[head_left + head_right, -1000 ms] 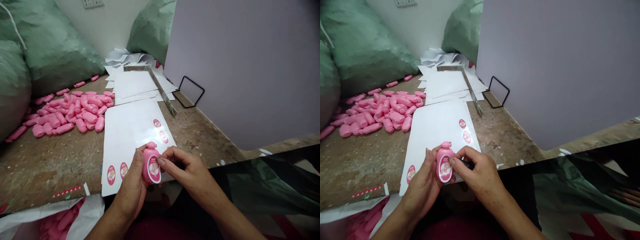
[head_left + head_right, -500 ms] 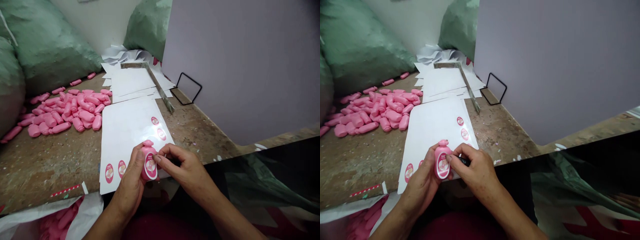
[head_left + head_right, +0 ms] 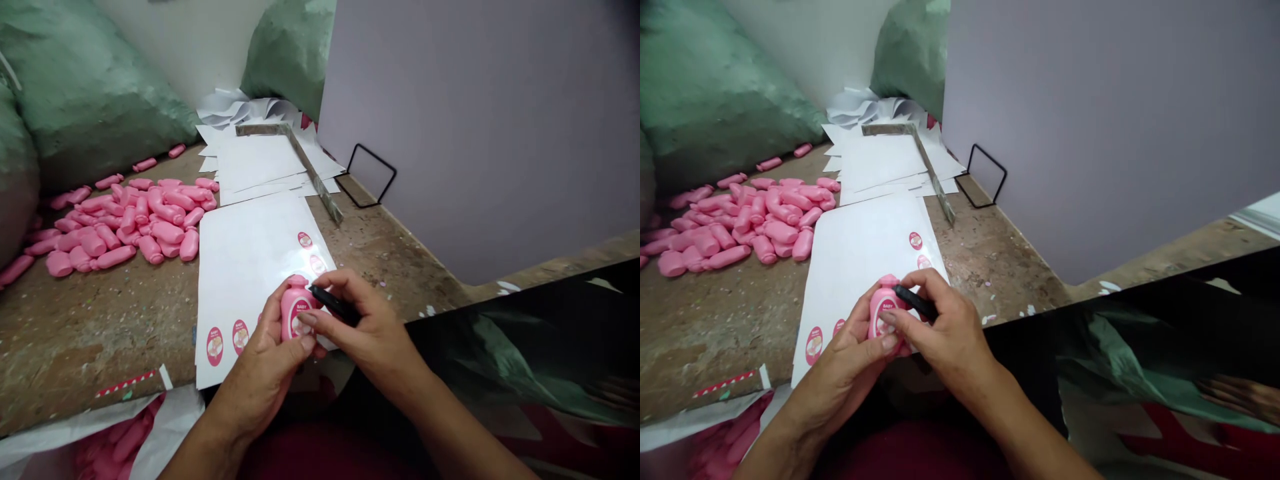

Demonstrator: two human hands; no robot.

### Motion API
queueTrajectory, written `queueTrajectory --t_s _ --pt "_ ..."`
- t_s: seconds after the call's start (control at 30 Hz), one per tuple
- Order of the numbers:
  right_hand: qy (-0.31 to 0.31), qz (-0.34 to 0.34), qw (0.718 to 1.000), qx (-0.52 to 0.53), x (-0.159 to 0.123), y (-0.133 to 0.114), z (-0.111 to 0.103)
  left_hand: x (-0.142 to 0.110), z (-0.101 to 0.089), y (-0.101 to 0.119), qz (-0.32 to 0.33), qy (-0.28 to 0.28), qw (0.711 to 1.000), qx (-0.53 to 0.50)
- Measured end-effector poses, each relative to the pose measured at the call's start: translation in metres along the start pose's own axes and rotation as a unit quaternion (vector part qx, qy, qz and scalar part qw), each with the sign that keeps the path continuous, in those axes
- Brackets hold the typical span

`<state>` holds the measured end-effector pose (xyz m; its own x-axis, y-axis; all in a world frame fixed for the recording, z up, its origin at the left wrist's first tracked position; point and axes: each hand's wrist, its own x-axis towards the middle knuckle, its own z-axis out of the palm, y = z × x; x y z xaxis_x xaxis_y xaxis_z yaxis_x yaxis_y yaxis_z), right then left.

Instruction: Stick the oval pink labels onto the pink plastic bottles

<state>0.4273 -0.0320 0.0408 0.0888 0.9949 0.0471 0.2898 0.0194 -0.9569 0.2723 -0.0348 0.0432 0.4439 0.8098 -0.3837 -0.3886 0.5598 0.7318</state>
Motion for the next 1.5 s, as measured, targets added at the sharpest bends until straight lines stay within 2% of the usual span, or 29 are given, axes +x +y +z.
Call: queueTrajectory --t_s 0.07,0.17,0.27,0.33,0.43,0.5,0.57,0.63,0.7,0.73,0.8,0.87,0.93,1.03,1.13,1.27,1.33,1.37,1.43,1.5 --pt "-0.012 0.016 0.999 0.044 0.005 0.001 0.004 -0.002 -0.002 -0.001 -0.005 0.008 1.000 0.006" --pt "0.018 0.026 0.995 0.095 0.011 0.004 0.006 -0.003 -0.003 0.002 -0.022 0.017 1.000 0.001" --pt "0.043 0.012 0.994 0.100 0.014 0.007 0.005 -0.001 -0.003 0.005 -0.042 0.002 0.999 -0.031" --pt "0.047 0.002 0.996 0.079 0.013 0.007 0.005 0.000 -0.007 0.008 -0.031 0.012 0.999 -0.036" --pt "0.040 0.006 0.998 0.044 0.013 0.008 0.005 -0.019 -0.030 0.023 -0.008 0.074 0.996 0.045" --pt "0.035 0.008 0.999 0.024 0.014 0.010 0.004 -0.054 -0.062 0.041 0.002 0.151 0.974 0.168" --pt "0.044 0.005 0.999 0.004 0.018 0.013 0.002 -0.104 -0.100 0.061 0.001 0.254 0.915 0.314" --pt "0.056 0.010 0.998 -0.015 0.021 0.017 -0.001 -0.155 -0.136 0.079 -0.045 0.316 0.836 0.445" --pt "0.065 0.022 0.997 -0.035 0.022 0.024 -0.003 -0.185 -0.159 0.092 -0.036 0.391 0.744 0.540" --pt "0.065 0.029 0.996 -0.048 0.023 0.029 -0.003 -0.188 -0.167 0.098 -0.011 0.415 0.705 0.575" --pt "0.062 0.032 0.995 -0.073 0.022 0.040 -0.002 -0.168 -0.174 0.108 0.068 0.417 0.646 0.636" --pt "0.064 0.023 0.994 -0.089 0.022 0.051 0.001 -0.121 -0.178 0.122 0.156 0.366 0.593 0.700" --pt "0.060 0.011 0.994 -0.094 0.021 0.057 0.005 -0.064 -0.185 0.139 0.191 0.346 0.568 0.722" --pt "0.029 0.001 0.994 -0.105 0.015 0.050 0.006 0.005 -0.193 0.162 0.198 0.312 0.567 0.737" --pt "-0.024 -0.005 0.991 -0.131 0.006 0.033 0.007 0.037 -0.191 0.167 0.198 0.275 0.585 0.737" --pt "-0.072 -0.020 0.977 -0.201 0.003 0.019 0.008 0.033 -0.180 0.165 0.194 0.257 0.617 0.718" --pt "-0.075 -0.045 0.967 -0.240 0.004 0.019 0.007 0.023 -0.177 0.162 0.192 0.283 0.621 0.705" --pt "-0.073 -0.058 0.961 -0.259 0.005 0.019 0.006 0.018 -0.176 0.161 0.199 0.320 0.637 0.672" --pt "-0.073 -0.081 0.949 -0.295 0.007 0.022 0.005 0.010 -0.172 0.158 0.232 0.411 0.695 0.543" --pt "-0.081 -0.099 0.934 -0.334 0.008 0.024 0.005 0.007 -0.165 0.155 0.250 0.451 0.766 0.385"
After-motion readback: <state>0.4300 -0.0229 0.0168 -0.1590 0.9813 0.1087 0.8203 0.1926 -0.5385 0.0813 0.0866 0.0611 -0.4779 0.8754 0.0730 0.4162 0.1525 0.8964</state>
